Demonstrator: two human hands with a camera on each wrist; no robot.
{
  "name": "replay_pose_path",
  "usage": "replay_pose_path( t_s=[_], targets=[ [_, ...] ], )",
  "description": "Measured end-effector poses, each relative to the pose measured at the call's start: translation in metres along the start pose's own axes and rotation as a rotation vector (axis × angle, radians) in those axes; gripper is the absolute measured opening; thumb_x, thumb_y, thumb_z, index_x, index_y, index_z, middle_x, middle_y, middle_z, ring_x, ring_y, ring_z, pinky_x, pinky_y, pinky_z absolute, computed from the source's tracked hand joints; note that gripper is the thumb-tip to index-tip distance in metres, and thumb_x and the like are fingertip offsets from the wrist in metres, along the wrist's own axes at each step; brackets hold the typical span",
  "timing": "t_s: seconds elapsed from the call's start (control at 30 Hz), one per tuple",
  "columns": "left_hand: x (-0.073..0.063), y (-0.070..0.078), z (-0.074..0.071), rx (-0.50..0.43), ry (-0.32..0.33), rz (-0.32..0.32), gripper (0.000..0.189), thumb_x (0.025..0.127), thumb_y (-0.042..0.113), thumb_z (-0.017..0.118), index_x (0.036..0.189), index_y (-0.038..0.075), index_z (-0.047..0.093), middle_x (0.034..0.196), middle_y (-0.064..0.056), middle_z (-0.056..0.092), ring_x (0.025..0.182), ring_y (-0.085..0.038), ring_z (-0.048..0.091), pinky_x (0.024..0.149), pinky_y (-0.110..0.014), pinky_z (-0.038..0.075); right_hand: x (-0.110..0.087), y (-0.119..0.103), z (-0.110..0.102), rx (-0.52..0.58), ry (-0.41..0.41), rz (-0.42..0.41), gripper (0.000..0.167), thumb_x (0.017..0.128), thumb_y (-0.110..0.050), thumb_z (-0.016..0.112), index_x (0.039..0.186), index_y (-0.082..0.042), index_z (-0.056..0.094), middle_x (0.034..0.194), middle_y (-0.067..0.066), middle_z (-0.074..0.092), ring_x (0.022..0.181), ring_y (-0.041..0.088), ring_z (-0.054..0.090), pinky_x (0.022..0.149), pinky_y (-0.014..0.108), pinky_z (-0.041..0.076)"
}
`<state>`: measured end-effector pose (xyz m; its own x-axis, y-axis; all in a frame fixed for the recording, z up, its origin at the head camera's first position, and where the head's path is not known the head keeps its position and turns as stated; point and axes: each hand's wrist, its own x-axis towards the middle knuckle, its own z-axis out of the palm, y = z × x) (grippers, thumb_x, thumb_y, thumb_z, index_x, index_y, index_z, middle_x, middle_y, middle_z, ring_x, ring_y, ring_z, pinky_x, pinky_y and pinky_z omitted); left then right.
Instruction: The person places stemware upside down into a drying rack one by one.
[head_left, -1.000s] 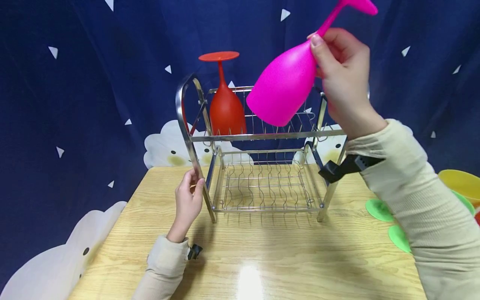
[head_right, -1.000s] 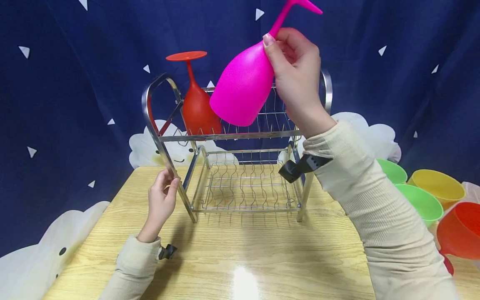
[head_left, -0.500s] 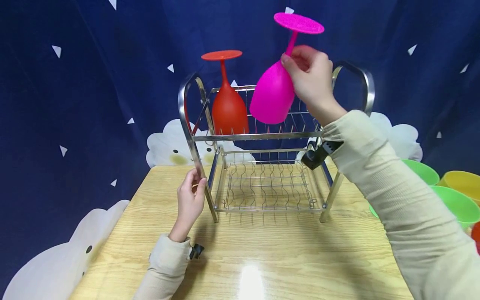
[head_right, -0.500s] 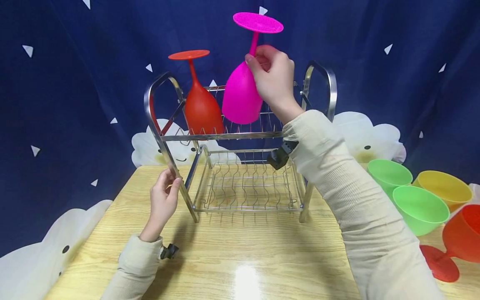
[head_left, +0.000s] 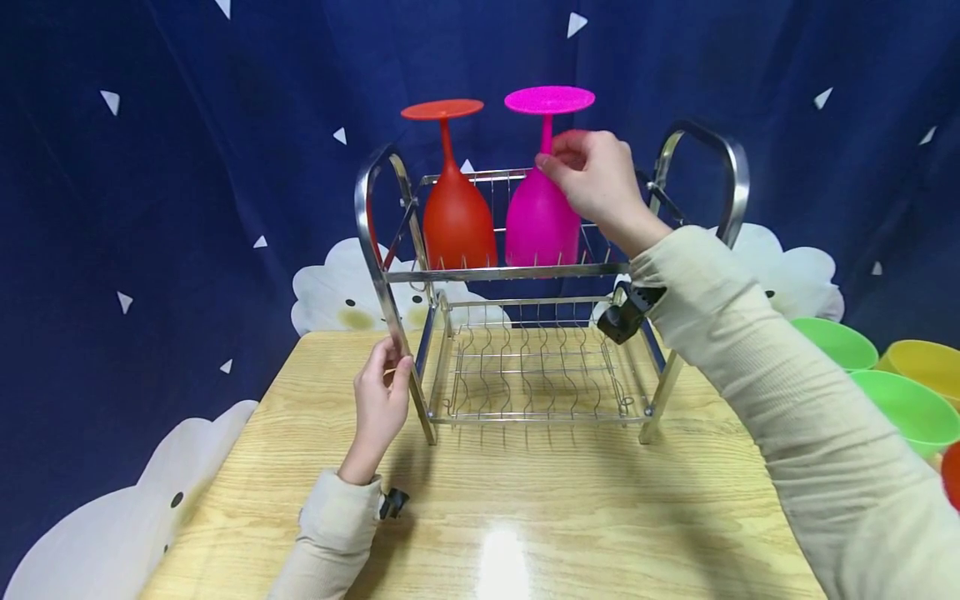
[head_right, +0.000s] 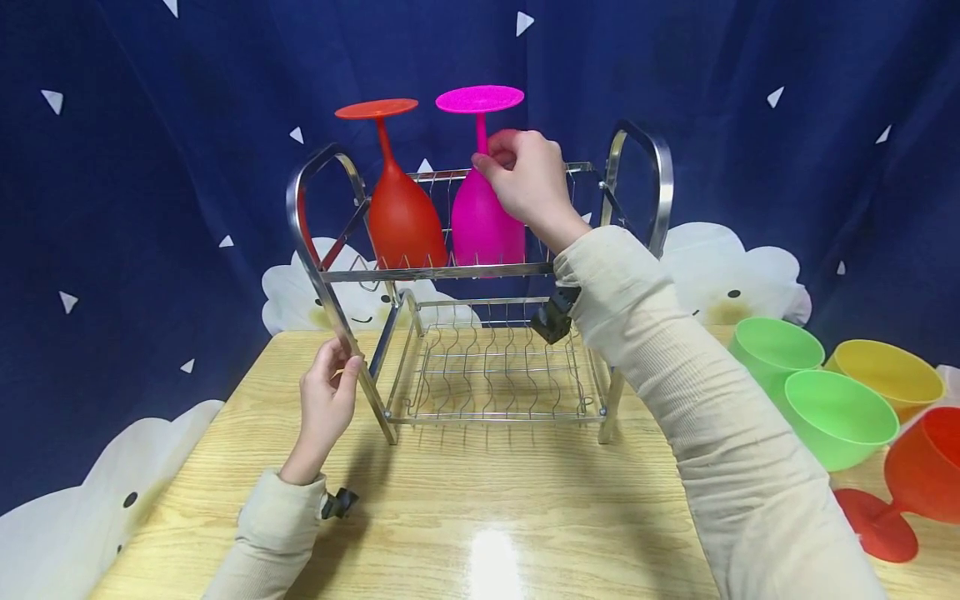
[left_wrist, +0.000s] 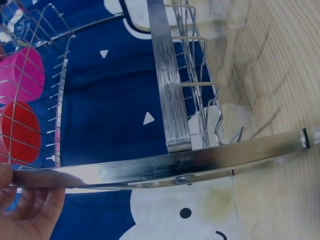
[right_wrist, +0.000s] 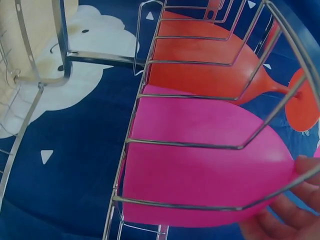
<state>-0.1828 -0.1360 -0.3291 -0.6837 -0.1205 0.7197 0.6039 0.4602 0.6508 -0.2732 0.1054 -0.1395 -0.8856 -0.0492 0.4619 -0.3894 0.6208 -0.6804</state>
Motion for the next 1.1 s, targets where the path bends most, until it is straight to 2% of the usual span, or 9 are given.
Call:
replay_pose_path(
  t_s=[0.13,0.27,0.37,0.53,0.7,0.93,1.1],
  targets=[
    [0.000,-0.001,0.000,0.008,0.003,-0.007,0.017,0.083,-0.013,0.054,0.099,-0.017,0.052,0.081,-0.027,0.057,0.074,-0.036,0.059,0.063,-0.045,0.054,-0.002,0.004,-0.001,0.018,-0.069,0.005,0.038,0.090,-0.019,0.055,0.124,-0.002,0.055,0.117,0.011,0.060,0.105,0.019,0.057,0.088,0.029,0.047],
    [-0.002,-0.001,0.001,0.018,0.004,-0.015,0.017,0.083,-0.012,0.055,0.100,-0.017,0.052,0.080,-0.025,0.057,0.074,-0.034,0.059,0.062,-0.043,0.054,-0.010,0.008,-0.003,0.056,-0.120,0.023,0.050,0.089,-0.020,0.057,0.135,-0.006,0.043,0.128,0.009,0.053,0.117,0.019,0.048,0.096,0.031,0.041],
    [-0.003,-0.001,0.002,0.013,0.003,-0.011,0.017,0.083,-0.012,0.055,0.100,-0.017,0.052,0.080,-0.026,0.056,0.074,-0.033,0.059,0.061,-0.044,0.054,-0.021,0.010,-0.007,0.108,-0.099,-0.011,0.053,0.087,-0.020,0.060,0.135,-0.007,0.043,0.131,0.008,0.050,0.121,0.018,0.045,0.099,0.032,0.038],
    [-0.004,-0.002,0.002,0.004,0.003,0.001,0.017,0.083,-0.013,0.055,0.099,-0.018,0.052,0.079,-0.026,0.057,0.072,-0.033,0.057,0.062,-0.046,0.054,-0.044,0.011,-0.017,0.212,-0.050,-0.111,0.049,0.085,-0.016,0.062,0.131,-0.004,0.048,0.129,0.010,0.051,0.118,0.017,0.046,0.097,0.033,0.040],
    [-0.004,-0.004,0.002,0.015,0.006,0.009,0.017,0.083,-0.013,0.055,0.099,-0.017,0.052,0.080,-0.026,0.057,0.072,-0.034,0.057,0.062,-0.045,0.054,-0.065,0.014,-0.029,0.296,-0.022,-0.142,0.046,0.085,-0.014,0.063,0.128,-0.005,0.050,0.128,0.011,0.052,0.117,0.016,0.047,0.095,0.029,0.042],
    [-0.006,-0.036,0.005,0.013,0.009,0.003,0.019,0.086,-0.007,0.055,0.104,-0.013,0.054,0.083,-0.023,0.058,0.075,-0.032,0.059,0.063,-0.040,0.055,-0.091,0.020,-0.048,0.360,-0.006,-0.167,0.046,0.085,-0.009,0.064,0.129,-0.007,0.050,0.125,0.007,0.054,0.115,0.016,0.048,0.092,0.020,0.042],
    [-0.007,-0.043,0.005,0.009,0.009,-0.003,0.020,0.088,0.000,0.056,0.105,-0.010,0.055,0.084,-0.020,0.059,0.077,-0.028,0.059,0.064,-0.036,0.055,-0.108,0.023,-0.060,0.360,0.009,-0.192,0.045,0.084,-0.004,0.063,0.127,-0.008,0.052,0.120,0.005,0.057,0.111,0.015,0.051,0.088,0.014,0.043]
  ],
)
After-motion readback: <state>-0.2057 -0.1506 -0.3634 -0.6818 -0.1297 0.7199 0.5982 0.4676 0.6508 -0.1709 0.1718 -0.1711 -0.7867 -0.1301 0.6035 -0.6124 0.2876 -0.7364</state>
